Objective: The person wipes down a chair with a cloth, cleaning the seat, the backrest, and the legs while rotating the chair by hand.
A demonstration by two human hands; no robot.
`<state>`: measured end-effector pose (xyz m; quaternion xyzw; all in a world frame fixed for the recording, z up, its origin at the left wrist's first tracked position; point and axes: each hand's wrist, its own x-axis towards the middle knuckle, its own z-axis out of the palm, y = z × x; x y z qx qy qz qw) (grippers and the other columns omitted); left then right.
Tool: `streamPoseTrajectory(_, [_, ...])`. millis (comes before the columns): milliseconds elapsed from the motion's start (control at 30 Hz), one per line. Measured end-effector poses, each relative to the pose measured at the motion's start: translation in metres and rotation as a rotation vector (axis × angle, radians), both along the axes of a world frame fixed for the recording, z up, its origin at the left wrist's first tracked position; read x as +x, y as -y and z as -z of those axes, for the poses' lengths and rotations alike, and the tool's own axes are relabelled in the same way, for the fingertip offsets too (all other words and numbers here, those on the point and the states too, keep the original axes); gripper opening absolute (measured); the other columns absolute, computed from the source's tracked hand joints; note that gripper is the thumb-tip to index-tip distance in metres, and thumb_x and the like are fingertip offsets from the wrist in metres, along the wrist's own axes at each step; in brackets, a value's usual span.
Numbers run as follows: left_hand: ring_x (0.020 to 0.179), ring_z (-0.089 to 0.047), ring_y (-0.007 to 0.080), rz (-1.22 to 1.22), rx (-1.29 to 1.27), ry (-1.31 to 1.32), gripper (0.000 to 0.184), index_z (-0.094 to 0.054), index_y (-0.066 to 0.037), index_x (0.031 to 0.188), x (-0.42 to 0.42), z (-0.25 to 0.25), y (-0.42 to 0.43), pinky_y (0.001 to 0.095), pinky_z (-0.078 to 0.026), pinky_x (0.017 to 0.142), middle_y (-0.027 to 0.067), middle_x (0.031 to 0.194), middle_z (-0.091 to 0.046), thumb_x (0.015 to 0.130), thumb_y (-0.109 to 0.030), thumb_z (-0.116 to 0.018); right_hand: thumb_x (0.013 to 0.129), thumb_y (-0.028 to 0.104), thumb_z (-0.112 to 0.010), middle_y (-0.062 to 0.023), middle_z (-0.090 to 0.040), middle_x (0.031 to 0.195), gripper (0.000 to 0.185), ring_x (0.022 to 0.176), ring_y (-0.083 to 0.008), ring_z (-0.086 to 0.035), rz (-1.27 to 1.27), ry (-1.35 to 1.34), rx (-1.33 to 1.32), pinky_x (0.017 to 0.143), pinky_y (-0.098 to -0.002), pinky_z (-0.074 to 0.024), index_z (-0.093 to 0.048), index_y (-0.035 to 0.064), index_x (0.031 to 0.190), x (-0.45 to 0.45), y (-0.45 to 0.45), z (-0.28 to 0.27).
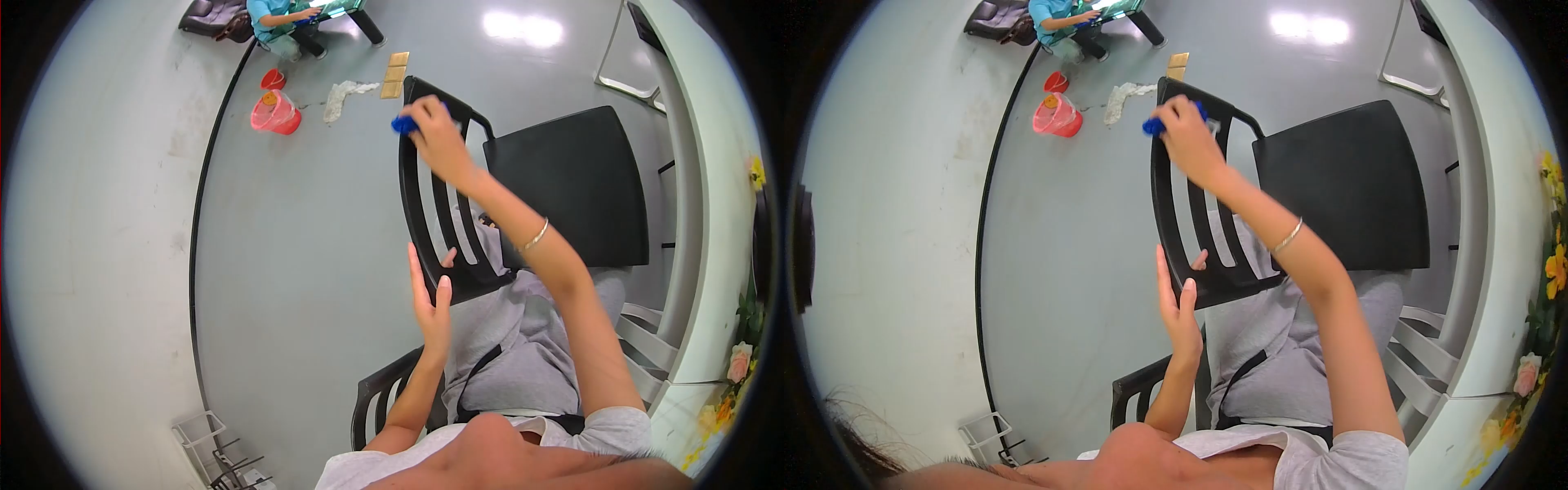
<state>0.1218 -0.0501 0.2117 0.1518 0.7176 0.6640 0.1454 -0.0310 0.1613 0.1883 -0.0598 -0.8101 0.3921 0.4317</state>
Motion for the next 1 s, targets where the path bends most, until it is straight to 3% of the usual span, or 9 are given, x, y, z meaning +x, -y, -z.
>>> streamPoseTrajectory(233, [0.113,-0.057,0.0155,-0.016,0.105,0.061,0.073,-0.016,-0.003,0.159,0.000,0.005,-0.001,0.0293,-0.036,0.104,0.0172,0.130,-0.062,0.092,-0.003,-0.046,0.080,-0.008,-0.065,-0.0139,-0.056,0.110,0.035,0.108,-0.0361,-0.056,-0.021,-0.006,0.081,0.094,-0.0429,-0.0469,-0.062,0.0059,0.112,-0.011,-0.031,-0.004])
streamPoseTrajectory(333, [0.127,-0.051,0.0182,-0.018,0.085,0.087,0.073,-0.017,-0.002,0.159,0.000,0.005,0.001,0.0315,-0.032,0.111,0.0180,0.144,-0.052,0.092,-0.003,-0.046,0.078,-0.010,-0.064,-0.0139,-0.057,0.111,0.037,0.108,-0.0356,-0.057,-0.160,0.044,0.042,0.095,-0.0421,-0.0475,-0.063,0.0064,0.112,0.016,-0.005,0.001])
streamPoseTrajectory(400, [0.141,-0.038,0.0211,-0.061,0.055,0.009,0.073,-0.019,-0.001,0.158,-0.002,0.006,0.000,0.0337,-0.027,0.117,0.0172,0.156,-0.036,0.091,-0.003,-0.047,0.076,-0.011,-0.063,-0.0126,-0.057,0.112,0.040,0.108,-0.0343,-0.057,-0.327,0.099,-0.001,0.095,-0.0416,-0.0475,-0.063,0.0070,0.111,0.046,0.020,0.002])
streamPoseTrajectory(433, [0.141,-0.038,0.0211,-0.058,0.055,0.009,0.073,-0.019,-0.001,0.158,-0.002,0.006,0.000,0.0337,-0.027,0.117,0.0172,0.156,-0.036,0.091,-0.003,-0.047,0.075,-0.012,-0.062,-0.0119,-0.057,0.113,0.041,0.107,-0.0335,-0.057,-0.391,0.112,-0.017,0.095,-0.0411,-0.0475,-0.064,0.0072,0.111,0.065,0.033,0.004])
streamPoseTrajectory(500, [0.149,-0.025,0.0234,-0.058,0.123,0.086,0.072,-0.021,0.002,0.157,-0.003,0.006,0.002,0.0365,-0.021,0.121,0.0157,0.162,-0.024,0.091,-0.003,-0.048,0.075,-0.009,-0.065,-0.0112,-0.058,0.109,0.035,0.107,-0.0332,-0.057,-0.538,0.166,-0.110,0.094,-0.0418,-0.0468,-0.063,0.0051,0.108,0.100,0.051,-0.002])
streamPoseTrajectory(633, [0.149,-0.026,0.0256,-0.060,0.087,0.068,0.076,-0.019,0.006,0.156,-0.004,0.012,0.005,0.0383,-0.020,0.121,0.0158,0.161,-0.026,0.087,-0.002,-0.050,0.076,-0.008,-0.065,-0.0104,-0.058,0.108,0.035,0.106,-0.0319,-0.057,-0.553,0.214,-0.156,0.093,-0.0411,-0.0470,-0.064,0.0058,0.108,0.135,0.065,-0.011])
streamPoseTrajectory(767, [0.144,-0.033,0.0239,-0.041,0.101,0.070,0.079,-0.020,0.003,0.157,-0.003,0.015,0.001,0.0368,-0.025,0.119,0.0135,0.160,-0.028,0.085,-0.002,-0.051,0.078,-0.010,-0.061,-0.0083,-0.057,0.111,0.038,0.103,-0.0303,-0.059,-0.474,0.241,-0.087,0.090,-0.0403,-0.0501,-0.065,0.0098,0.110,0.132,0.060,-0.019])
streamPoseTrajectory(833, [0.136,-0.042,0.0211,-0.015,0.138,0.093,0.082,-0.021,-0.003,0.159,-0.002,0.010,-0.003,0.0343,-0.031,0.114,0.0107,0.158,-0.031,0.083,-0.003,-0.052,0.078,-0.010,-0.060,-0.0082,-0.057,0.111,0.037,0.102,-0.0307,-0.060,-0.443,0.270,-0.047,0.088,-0.0403,-0.0509,-0.065,0.0099,0.109,0.119,0.051,-0.022])
streamPoseTrajectory(1000, [0.128,-0.046,0.0191,-0.005,0.124,0.070,0.084,-0.020,-0.006,0.160,0.001,0.006,-0.008,0.0317,-0.036,0.109,0.0082,0.156,-0.033,0.082,-0.003,-0.053,0.080,-0.008,-0.062,-0.0072,-0.056,0.111,0.033,0.103,-0.0312,-0.060,-0.163,0.182,0.215,0.083,-0.0395,-0.0526,-0.064,0.0094,0.107,0.042,0.001,-0.015])
